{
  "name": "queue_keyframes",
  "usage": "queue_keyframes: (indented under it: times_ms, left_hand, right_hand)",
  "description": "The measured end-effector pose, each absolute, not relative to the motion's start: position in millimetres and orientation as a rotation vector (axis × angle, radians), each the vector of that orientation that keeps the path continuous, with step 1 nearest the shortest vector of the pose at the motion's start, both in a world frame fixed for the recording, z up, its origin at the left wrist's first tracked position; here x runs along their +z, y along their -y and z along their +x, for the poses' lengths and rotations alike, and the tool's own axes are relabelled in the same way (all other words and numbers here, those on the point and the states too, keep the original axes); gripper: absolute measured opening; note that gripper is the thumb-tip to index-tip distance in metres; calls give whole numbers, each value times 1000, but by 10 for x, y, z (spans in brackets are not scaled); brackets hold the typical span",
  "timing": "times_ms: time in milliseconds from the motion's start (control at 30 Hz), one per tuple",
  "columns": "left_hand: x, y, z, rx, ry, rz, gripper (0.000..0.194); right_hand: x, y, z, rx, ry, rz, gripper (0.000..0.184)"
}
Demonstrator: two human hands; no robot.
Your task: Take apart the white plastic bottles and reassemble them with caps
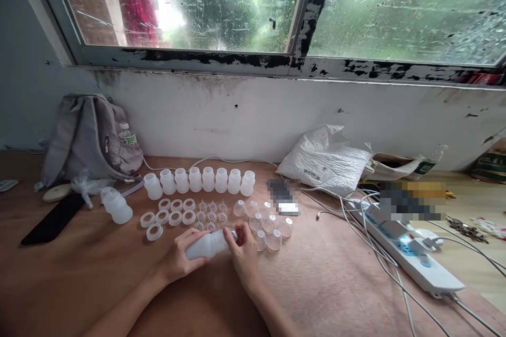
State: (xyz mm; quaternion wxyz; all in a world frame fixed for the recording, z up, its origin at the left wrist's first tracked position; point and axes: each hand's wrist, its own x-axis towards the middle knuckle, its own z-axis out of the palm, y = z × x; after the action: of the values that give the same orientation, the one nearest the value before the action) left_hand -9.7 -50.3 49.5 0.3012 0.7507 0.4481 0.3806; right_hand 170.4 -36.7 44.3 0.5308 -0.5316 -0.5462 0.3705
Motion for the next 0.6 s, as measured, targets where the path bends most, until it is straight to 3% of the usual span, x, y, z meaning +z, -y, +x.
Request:
queue_keyframes:
  times_ms: [600]
  left_hand:
    - [648, 472, -140, 891, -1136, 1943, 47]
  right_hand:
    - [378, 405, 1606, 886, 1589, -1222, 22]
